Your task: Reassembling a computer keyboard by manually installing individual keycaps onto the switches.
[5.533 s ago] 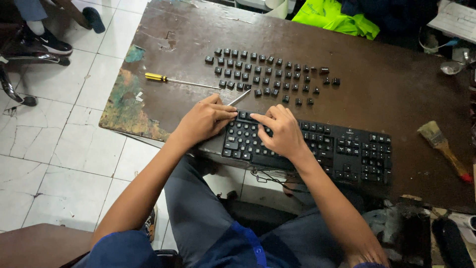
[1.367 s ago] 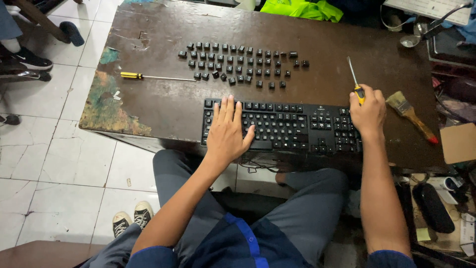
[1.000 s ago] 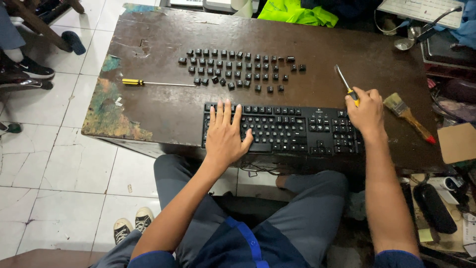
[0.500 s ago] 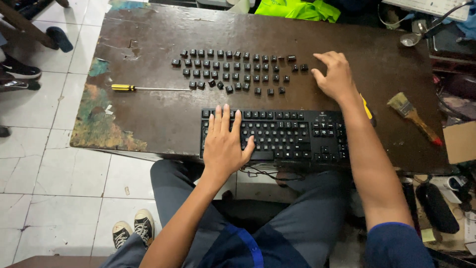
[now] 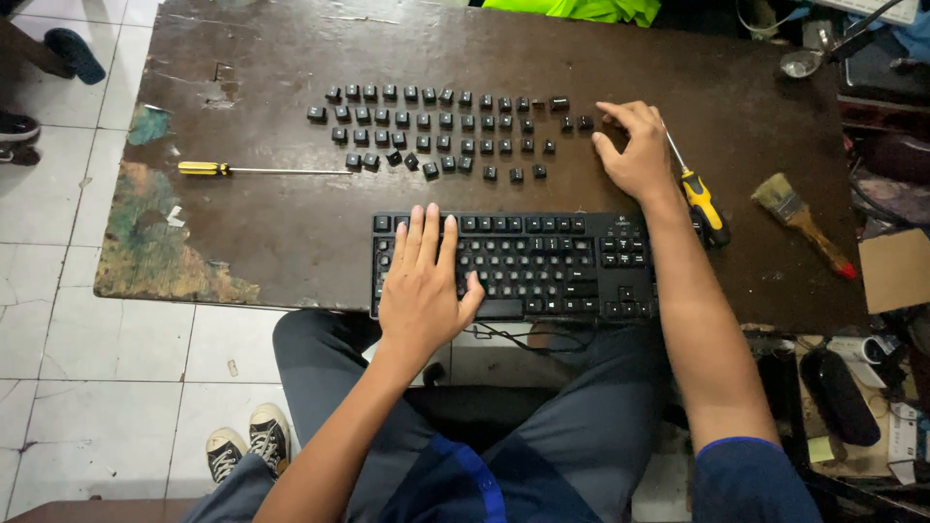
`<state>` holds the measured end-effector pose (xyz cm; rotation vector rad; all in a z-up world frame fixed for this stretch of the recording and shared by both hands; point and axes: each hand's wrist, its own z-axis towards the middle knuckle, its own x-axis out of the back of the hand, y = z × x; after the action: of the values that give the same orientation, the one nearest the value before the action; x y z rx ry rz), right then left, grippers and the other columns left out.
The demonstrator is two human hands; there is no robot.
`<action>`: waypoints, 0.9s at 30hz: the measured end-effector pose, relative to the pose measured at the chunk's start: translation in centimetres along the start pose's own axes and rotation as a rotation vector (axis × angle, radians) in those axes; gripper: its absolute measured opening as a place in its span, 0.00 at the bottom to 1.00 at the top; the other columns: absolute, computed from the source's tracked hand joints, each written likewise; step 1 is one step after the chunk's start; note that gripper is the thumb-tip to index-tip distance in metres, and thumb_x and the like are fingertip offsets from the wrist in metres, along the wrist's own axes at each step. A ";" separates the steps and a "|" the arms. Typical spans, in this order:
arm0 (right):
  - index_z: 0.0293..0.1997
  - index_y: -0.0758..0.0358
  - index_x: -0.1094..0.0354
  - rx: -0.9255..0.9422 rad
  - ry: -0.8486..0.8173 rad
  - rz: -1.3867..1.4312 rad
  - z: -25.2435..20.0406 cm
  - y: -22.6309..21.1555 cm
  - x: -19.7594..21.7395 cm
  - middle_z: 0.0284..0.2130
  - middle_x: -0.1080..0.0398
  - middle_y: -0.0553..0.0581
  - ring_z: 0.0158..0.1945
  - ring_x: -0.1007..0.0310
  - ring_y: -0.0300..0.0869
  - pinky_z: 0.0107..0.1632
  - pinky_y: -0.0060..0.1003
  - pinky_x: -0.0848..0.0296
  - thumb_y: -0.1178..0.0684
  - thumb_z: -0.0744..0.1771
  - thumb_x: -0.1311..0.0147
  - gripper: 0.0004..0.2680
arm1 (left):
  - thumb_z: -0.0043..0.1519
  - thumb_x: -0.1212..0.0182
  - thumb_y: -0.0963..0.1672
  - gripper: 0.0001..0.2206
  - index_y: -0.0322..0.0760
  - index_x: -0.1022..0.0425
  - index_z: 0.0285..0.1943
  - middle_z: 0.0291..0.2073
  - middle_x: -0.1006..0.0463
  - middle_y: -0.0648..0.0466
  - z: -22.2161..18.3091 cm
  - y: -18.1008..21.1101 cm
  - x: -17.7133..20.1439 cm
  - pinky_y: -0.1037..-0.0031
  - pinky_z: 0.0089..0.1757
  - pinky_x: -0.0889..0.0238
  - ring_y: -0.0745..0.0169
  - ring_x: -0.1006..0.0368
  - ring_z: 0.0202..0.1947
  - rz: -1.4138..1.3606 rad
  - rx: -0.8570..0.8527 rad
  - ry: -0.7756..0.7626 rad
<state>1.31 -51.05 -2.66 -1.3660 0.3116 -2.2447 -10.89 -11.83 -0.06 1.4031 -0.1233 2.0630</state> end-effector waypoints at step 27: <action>0.67 0.59 0.26 -0.072 -0.083 -0.020 0.6 -1.7 0.0 0.46 0.31 0.59 0.50 0.36 0.51 0.54 0.47 0.34 0.51 0.68 0.36 0.18 | 0.65 0.42 0.51 0.31 0.26 0.30 0.74 0.73 0.33 0.31 0.6 0.6 1.6 0.47 0.71 0.46 0.30 0.38 0.75 0.028 -0.024 -0.002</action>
<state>1.34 -49.60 -1.62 -1.5009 0.3550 -2.2054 -11.15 -11.81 1.76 1.3962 -0.1689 2.0762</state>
